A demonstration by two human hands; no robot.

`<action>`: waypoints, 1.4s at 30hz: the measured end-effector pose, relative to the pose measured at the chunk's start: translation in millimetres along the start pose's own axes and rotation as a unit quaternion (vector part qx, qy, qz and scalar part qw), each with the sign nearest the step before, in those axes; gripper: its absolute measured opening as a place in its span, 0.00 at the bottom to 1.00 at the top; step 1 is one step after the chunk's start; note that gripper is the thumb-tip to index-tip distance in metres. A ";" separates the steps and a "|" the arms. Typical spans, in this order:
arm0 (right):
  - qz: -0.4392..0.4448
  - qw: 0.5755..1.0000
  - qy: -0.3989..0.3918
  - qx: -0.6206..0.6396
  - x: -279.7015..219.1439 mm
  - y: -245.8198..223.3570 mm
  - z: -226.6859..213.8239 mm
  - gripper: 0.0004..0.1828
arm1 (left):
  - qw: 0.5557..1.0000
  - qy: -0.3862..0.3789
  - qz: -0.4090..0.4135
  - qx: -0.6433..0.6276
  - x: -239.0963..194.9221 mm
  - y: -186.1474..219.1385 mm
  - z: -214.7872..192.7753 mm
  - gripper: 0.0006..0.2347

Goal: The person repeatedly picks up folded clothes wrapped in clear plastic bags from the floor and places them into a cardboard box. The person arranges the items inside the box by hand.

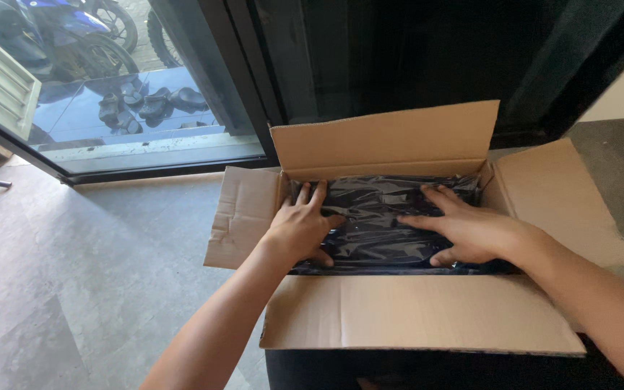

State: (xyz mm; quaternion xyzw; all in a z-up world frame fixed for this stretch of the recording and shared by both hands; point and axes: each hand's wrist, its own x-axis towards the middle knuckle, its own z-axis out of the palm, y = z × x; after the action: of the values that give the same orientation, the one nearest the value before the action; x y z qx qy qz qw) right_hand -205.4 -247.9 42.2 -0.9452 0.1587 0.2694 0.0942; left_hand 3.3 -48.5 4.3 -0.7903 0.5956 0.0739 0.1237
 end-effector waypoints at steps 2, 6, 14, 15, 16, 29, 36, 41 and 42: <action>-0.007 1.000 0.004 -0.016 7.5 5.5 11.4 0.41 | 1.000 0.027 0.003 -0.004 -0.1 0.8 0.0 0.33; -0.005 1.000 0.000 -0.013 18.1 9.5 29.1 0.34 | 0.998 0.016 0.026 -0.054 8.4 -1.4 27.3 0.23; -0.065 0.991 0.104 0.055 -9.5 31.7 31.0 0.34 | 0.998 0.002 0.008 -0.067 11.4 18.5 7.2 0.20; -0.082 0.983 0.143 0.087 -16.6 37.6 33.5 0.34 | 0.997 0.025 0.015 -0.073 12.1 25.3 1.9 0.20; -0.076 0.982 0.144 0.093 -25.3 40.7 31.9 0.34 | 0.997 0.023 0.022 -0.070 14.6 34.6 -10.6 0.20; 0.100 0.711 0.468 0.516 -212.0 162.4 112.5 0.19 | 0.864 0.207 0.330 -0.320 92.1 286.9 -84.3 0.13; 0.336 0.623 0.462 0.535 -337.7 233.3 216.4 0.21 | 0.894 0.132 0.392 -0.170 78.6 457.6 -81.5 0.16; 0.478 0.590 0.420 0.498 -405.8 281.9 337.0 0.22 | 0.880 -0.062 0.438 -0.171 112.9 550.8 -46.9 0.15; 0.542 0.576 0.382 0.478 -418.8 280.2 349.5 0.23 | 0.883 -0.079 0.424 -0.182 121.0 570.3 -30.0 0.15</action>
State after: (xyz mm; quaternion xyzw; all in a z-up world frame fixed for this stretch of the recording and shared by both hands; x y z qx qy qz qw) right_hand -808.1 -312.5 -50.5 -0.5166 0.7681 -0.2307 0.2998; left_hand -511.0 -316.9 -60.3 -0.4621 0.8382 0.2891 -0.0188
